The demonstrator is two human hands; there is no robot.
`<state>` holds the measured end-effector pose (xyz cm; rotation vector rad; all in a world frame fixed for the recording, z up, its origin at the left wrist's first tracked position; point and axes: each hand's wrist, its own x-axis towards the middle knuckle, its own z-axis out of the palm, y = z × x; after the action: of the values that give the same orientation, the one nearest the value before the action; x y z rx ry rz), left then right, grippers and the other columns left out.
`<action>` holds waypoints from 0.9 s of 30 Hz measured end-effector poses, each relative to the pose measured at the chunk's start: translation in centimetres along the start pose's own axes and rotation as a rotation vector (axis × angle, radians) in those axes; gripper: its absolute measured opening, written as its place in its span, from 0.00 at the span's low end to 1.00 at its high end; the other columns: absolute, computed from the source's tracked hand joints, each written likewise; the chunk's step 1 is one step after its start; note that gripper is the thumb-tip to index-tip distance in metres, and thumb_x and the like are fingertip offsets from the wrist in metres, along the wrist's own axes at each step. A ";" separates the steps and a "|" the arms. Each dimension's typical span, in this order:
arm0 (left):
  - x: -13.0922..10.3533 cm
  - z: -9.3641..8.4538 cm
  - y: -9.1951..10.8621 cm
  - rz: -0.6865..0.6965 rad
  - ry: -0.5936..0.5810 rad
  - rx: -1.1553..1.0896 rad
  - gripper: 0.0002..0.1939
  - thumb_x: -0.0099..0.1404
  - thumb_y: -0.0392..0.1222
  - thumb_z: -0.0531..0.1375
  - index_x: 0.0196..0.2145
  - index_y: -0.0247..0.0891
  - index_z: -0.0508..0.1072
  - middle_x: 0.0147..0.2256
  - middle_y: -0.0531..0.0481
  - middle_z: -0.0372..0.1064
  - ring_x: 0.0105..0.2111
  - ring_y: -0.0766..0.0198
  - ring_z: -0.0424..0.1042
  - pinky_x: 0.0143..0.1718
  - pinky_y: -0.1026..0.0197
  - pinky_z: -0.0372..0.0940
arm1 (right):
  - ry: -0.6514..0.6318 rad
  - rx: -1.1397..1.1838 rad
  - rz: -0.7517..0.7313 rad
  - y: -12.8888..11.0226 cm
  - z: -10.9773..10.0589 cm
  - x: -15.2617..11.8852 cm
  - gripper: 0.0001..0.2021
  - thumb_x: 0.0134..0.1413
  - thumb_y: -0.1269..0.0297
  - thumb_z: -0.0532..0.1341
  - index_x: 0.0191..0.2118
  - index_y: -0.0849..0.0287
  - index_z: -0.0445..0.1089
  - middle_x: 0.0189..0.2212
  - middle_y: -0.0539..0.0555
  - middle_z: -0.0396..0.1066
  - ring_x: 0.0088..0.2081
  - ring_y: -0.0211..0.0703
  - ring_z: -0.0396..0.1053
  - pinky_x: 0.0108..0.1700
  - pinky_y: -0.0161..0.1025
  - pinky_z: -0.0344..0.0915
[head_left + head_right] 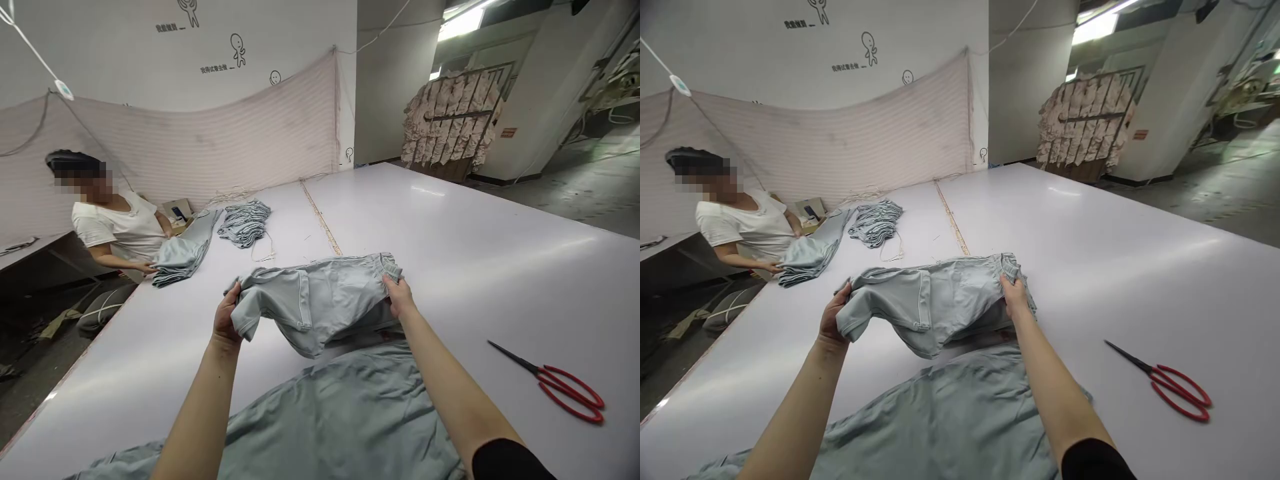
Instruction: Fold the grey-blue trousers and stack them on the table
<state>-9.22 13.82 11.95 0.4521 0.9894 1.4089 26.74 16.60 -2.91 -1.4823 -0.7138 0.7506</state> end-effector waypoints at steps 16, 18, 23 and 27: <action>-17.6 -12.7 -2.6 0.086 0.288 0.067 0.11 0.61 0.36 0.58 0.40 0.44 0.77 0.30 0.57 0.80 0.34 0.61 0.79 0.35 0.65 0.75 | -0.351 0.236 0.251 -6.3 -12.7 -14.4 0.22 0.40 0.53 0.69 0.43 0.52 0.70 0.36 0.49 0.75 0.35 0.43 0.72 0.28 0.35 0.66; -19.1 -16.6 -4.3 0.106 0.394 0.104 0.16 0.58 0.34 0.59 0.43 0.48 0.77 0.32 0.58 0.80 0.36 0.60 0.78 0.31 0.67 0.75 | -0.351 0.199 0.313 -4.5 -14.7 -16.3 0.21 0.41 0.52 0.68 0.44 0.52 0.70 0.37 0.50 0.76 0.36 0.44 0.72 0.27 0.35 0.66; -20.7 -23.6 -9.4 -0.076 0.529 0.164 0.24 0.52 0.31 0.62 0.48 0.45 0.75 0.36 0.51 0.80 0.42 0.52 0.77 0.34 0.60 0.76 | -0.306 0.099 0.426 1.8 -18.6 -19.2 0.21 0.44 0.51 0.66 0.45 0.53 0.70 0.40 0.53 0.76 0.35 0.45 0.72 0.25 0.35 0.65; -21.2 -26.2 -11.4 -0.150 0.548 0.149 0.24 0.50 0.33 0.63 0.47 0.44 0.75 0.39 0.48 0.79 0.45 0.47 0.75 0.37 0.52 0.77 | -0.240 0.148 0.445 3.8 -19.4 -19.3 0.20 0.43 0.52 0.67 0.43 0.53 0.69 0.38 0.52 0.76 0.33 0.44 0.71 0.25 0.36 0.64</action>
<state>-20.20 -15.52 -4.97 0.0893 1.5445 1.3539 30.81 -10.58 -5.53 -1.4439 -0.4940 1.3104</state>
